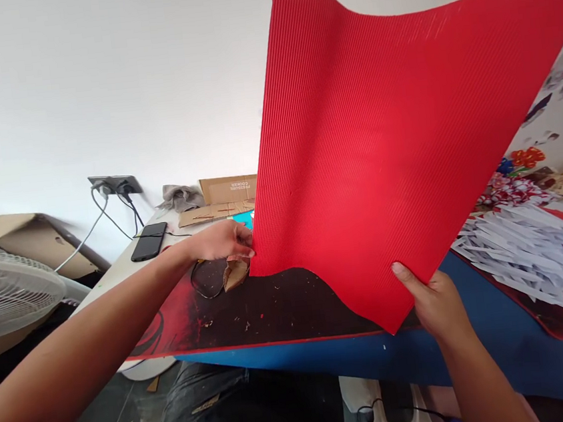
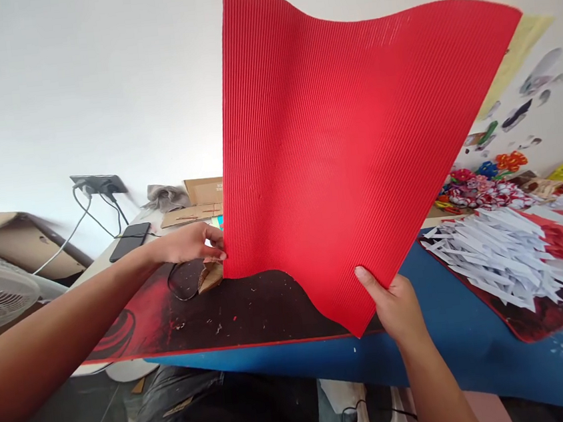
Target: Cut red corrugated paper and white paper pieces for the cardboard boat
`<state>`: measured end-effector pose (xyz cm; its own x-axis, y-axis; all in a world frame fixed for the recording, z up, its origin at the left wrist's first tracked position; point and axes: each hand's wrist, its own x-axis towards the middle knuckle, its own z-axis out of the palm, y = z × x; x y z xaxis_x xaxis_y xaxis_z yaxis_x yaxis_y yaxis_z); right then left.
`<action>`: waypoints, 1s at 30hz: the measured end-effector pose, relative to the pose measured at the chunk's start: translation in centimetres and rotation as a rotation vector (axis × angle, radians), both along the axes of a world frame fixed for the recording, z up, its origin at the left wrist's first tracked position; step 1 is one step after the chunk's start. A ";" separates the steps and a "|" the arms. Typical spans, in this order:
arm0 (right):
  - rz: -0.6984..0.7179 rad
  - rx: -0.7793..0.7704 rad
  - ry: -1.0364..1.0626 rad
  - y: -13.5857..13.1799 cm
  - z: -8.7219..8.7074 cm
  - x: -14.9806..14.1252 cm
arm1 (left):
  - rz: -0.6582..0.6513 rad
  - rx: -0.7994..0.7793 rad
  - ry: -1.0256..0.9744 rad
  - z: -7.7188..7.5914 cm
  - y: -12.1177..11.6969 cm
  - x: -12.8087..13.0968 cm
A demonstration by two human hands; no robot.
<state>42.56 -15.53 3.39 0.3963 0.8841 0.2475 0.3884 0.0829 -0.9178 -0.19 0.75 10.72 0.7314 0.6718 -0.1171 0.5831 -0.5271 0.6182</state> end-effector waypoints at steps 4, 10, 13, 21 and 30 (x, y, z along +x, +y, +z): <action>-0.013 -0.021 0.008 -0.1 0.6 -0.2 | 0.091 -0.096 -0.020 0.1 -0.4 0.1; -0.037 -0.039 0.032 0.0 0.2 0.8 | 0.163 -0.193 -0.048 0.8 -1.1 0.7; -0.033 -0.017 0.070 0.1 0.1 0.9 | 0.150 -0.198 -0.076 0.9 -1.3 0.9; 0.035 -0.054 0.103 0.1 0.7 -0.3 | 0.145 -0.151 -0.147 1.4 -3.2 -2.0; 0.330 -0.006 0.306 2.9 3.5 -6.4 | 0.423 -0.268 -0.355 3.2 -6.0 -10.2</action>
